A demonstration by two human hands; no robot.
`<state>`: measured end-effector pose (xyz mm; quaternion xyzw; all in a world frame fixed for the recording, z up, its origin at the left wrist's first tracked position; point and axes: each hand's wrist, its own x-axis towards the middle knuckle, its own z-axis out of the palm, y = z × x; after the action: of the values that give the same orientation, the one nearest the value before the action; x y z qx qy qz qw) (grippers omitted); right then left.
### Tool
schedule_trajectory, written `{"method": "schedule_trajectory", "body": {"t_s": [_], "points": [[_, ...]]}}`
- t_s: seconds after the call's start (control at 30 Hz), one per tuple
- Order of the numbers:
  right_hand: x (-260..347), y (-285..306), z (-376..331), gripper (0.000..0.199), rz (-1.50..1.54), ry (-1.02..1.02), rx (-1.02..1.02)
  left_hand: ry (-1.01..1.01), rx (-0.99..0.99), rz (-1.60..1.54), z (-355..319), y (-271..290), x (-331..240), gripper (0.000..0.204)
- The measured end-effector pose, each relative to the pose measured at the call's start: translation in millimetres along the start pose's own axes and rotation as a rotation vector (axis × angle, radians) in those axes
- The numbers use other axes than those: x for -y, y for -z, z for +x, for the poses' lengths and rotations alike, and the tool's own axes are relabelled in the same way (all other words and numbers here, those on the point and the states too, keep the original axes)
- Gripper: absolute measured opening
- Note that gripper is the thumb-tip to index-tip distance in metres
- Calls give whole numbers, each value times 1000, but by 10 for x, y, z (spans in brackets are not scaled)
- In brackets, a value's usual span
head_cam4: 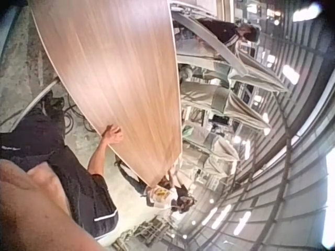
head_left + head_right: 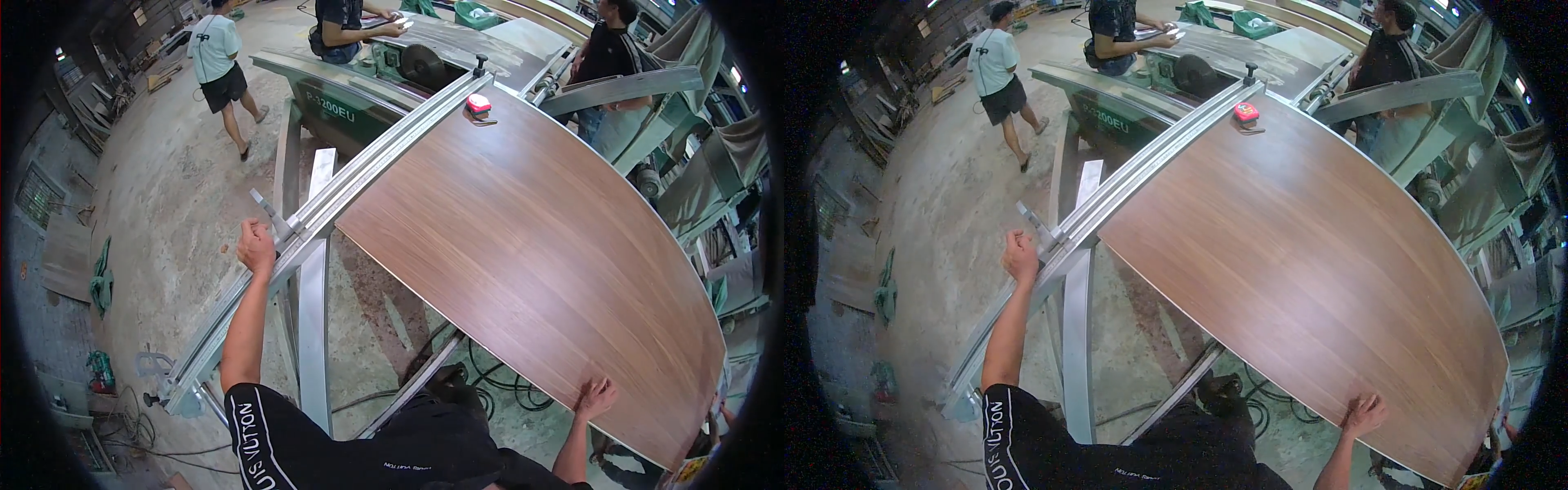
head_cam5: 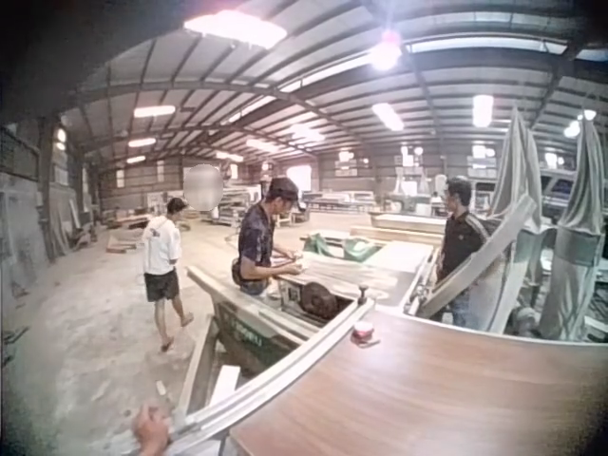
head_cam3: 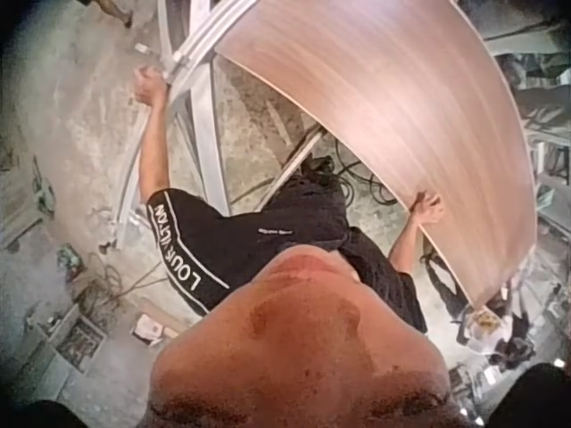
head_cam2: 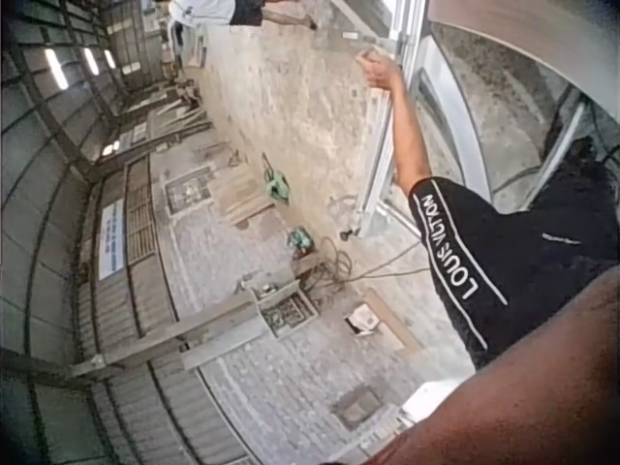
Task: Moving large wood panels on a production floor and adjusting a sliding table saw machine.
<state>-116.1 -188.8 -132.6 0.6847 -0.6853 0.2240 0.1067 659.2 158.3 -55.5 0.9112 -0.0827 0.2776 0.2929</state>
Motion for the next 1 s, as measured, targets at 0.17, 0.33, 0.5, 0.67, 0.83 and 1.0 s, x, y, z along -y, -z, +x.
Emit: {"method": "schedule_trajectory", "body": {"t_s": [0.17, 0.33, 0.5, 0.67, 0.83, 1.0], "points": [[-19, -19, -10, 35, -12, 21, -39, 8, 2, -11, 5, 3, -6, 17], [26, 3, -15, 34, -3, -15, -21, 6, 8, -13, -3, 2, -20, 17], [-24, -19, -6, 35, 4, -16, -8, 15, 11, -32, 0, 1, 3, 18], [30, 9, 0, 36, 17, 17, -25, 17, 8, -34, 5, -20, 22, 18], [2, -16, 5, 35, 10, 33, -43, 19, -6, -35, 2, -34, 21, 18], [6, -17, 4, 32, -13, 68, -60, 17, -2, -17, -1, -17, 2, 17]]}}
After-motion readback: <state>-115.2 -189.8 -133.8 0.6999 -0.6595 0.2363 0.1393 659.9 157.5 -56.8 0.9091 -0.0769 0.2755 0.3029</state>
